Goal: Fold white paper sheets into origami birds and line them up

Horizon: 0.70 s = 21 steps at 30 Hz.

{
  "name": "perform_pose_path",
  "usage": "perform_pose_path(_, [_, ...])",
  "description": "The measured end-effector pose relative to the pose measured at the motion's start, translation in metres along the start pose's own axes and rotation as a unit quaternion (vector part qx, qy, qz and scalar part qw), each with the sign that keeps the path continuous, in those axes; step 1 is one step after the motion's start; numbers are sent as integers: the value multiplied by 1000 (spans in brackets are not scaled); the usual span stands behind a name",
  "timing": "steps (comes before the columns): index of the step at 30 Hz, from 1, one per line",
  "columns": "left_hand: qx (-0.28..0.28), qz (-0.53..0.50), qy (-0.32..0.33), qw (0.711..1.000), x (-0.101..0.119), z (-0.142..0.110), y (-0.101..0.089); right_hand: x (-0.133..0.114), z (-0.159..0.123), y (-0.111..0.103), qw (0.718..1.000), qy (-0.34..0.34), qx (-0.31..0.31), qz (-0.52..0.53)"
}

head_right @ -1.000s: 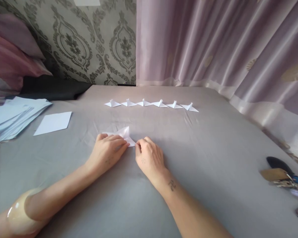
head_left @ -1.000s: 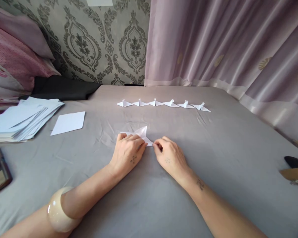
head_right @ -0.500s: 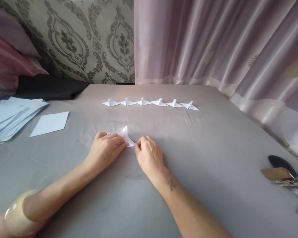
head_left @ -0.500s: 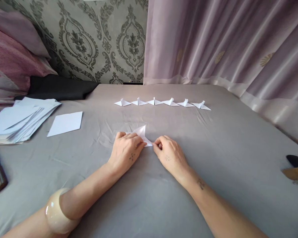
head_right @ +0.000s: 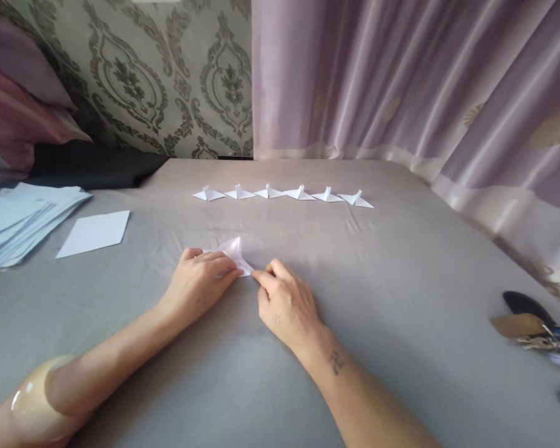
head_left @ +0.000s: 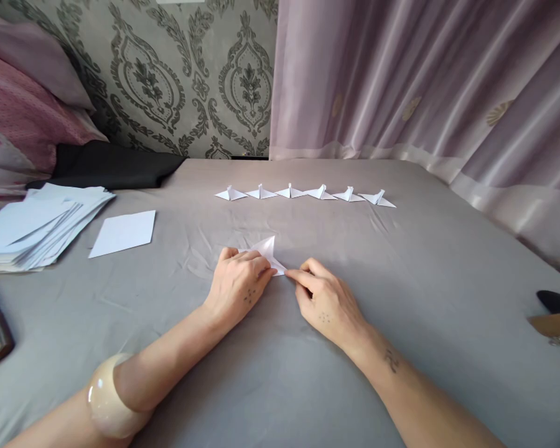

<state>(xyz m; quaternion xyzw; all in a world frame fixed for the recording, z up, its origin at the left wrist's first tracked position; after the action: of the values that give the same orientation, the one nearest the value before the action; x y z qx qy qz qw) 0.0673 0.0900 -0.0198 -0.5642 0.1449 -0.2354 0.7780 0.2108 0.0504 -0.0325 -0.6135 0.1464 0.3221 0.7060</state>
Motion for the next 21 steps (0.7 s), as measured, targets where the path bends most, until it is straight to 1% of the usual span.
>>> perform_pose_path(4, [-16, 0, -7, 1000, -1, 0, 2, -3, 1, 1, 999, -14, -9, -48])
perform_pose_path(8, [-32, 2, -15, 999, -2, 0, 4, -6, 0, 0, 998, -20, -11, -59])
perform_pose_path(11, [-38, 6, -17, 999, -1, 0, 4, -9, -1, 1, 998, -31, -3, -57])
perform_pose_path(14, [-42, 9, -17, 999, -1, 0, 4, -16, 0, 5, 997, -66, 10, -30])
perform_pose_path(16, [-45, 11, -15, 999, 0, 0, 3, -21, 0, 9, 996, -83, 7, -15])
perform_pose_path(21, [-47, 12, -17, 999, 1, 2, 3, -28, -4, 16, 996, -71, -7, -57])
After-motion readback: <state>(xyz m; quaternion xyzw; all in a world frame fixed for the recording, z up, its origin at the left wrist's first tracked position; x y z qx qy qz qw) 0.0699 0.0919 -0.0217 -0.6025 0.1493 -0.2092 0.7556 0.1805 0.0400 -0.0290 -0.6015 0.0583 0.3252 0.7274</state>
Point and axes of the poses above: each hand's wrist, its own z-axis towards the middle knuckle, its own y-axis out of the palm, x = y × z, the point moved 6 cm from there along z, towards the middle knuckle, and after that the axes turned 9 degrees about z, right-handed, at the moved point
